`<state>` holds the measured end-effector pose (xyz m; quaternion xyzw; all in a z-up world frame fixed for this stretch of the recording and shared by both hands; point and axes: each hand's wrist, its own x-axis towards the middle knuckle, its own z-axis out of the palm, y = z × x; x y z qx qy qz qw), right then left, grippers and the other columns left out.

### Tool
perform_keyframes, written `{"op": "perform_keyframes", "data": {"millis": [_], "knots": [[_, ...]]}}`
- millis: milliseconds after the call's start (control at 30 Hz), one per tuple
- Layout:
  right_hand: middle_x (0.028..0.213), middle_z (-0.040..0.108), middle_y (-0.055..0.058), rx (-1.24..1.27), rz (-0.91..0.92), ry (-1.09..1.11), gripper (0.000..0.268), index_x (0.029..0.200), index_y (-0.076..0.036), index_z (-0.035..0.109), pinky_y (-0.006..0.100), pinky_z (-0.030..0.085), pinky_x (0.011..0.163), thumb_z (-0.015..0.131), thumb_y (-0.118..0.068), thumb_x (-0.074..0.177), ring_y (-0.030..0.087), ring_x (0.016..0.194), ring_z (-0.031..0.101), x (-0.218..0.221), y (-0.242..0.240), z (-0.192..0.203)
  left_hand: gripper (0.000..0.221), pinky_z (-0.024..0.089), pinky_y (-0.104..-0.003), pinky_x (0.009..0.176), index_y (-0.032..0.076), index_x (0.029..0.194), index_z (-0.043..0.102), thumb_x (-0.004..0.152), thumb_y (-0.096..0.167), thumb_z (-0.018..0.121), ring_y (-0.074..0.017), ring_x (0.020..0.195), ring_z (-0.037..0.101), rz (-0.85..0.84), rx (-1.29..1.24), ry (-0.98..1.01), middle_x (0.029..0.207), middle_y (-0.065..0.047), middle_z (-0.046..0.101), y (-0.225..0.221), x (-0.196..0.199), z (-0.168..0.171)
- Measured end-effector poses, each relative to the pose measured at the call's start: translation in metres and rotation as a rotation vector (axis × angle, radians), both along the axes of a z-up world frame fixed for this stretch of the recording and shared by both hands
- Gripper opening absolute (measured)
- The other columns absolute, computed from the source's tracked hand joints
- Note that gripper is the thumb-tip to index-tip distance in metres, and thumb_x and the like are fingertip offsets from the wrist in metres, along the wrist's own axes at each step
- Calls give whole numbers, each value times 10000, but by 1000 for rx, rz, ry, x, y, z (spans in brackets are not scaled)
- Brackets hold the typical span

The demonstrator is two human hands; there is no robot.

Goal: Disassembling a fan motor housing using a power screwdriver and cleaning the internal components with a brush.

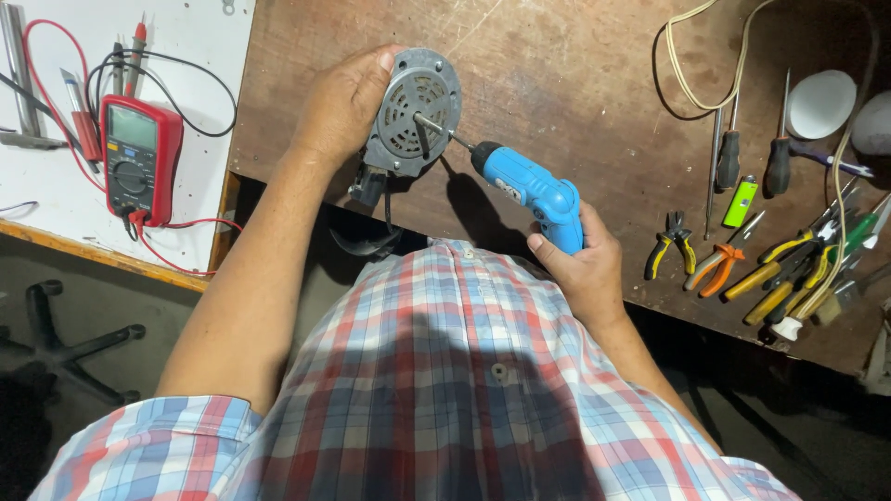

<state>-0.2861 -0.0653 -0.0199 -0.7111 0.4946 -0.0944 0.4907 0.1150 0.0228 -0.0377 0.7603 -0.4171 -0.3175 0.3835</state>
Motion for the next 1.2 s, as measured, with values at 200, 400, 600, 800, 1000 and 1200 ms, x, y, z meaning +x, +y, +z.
{"op": "perform_keyframes", "data": {"millis": [200,400,600,800,1000,1200], "knots": [[1266,850,29,-9,-6,11,740,1631,-129,714,375,588,1000,940,-340,958,155,1107,728,-3,1,3,737,524,-534,1244,146,1580,765,1224,664,380,-404,1551,658,16,11,12,1618,-206,749,2,-1,-2],[1207,852,15,2,16,48,705,1594,-163,732,389,586,962,941,-385,959,167,1071,733,-1,-2,-2,691,578,-488,1176,168,1539,795,1237,635,385,-353,1455,738,19,-11,-4,1531,-143,814,2,-1,1],[1173,831,8,-9,10,26,706,1602,-143,733,374,583,924,931,-392,972,153,1022,703,-1,0,7,747,536,-530,1228,143,1560,782,1234,661,353,-398,1519,684,-1,-9,-17,1589,-186,773,1,1,-4],[1195,835,19,-31,18,4,713,1600,-134,731,381,585,942,938,-390,968,153,1038,702,0,-3,-2,727,513,-553,1251,152,1595,754,1237,649,364,-418,1555,648,3,15,-18,1624,-206,745,3,1,-4],[1219,847,14,-25,27,32,734,1623,-153,723,378,591,951,943,-389,963,147,1067,721,-1,-1,1,753,524,-519,1240,131,1562,781,1231,663,362,-392,1531,674,6,-10,-19,1592,-193,770,2,0,-3],[1184,858,23,-21,40,95,717,1609,-188,724,405,582,927,919,-419,959,182,1035,740,6,-5,7,738,489,-554,1267,118,1582,765,1247,635,359,-415,1560,641,-12,-10,-54,1612,-200,758,2,-1,-9]]}}
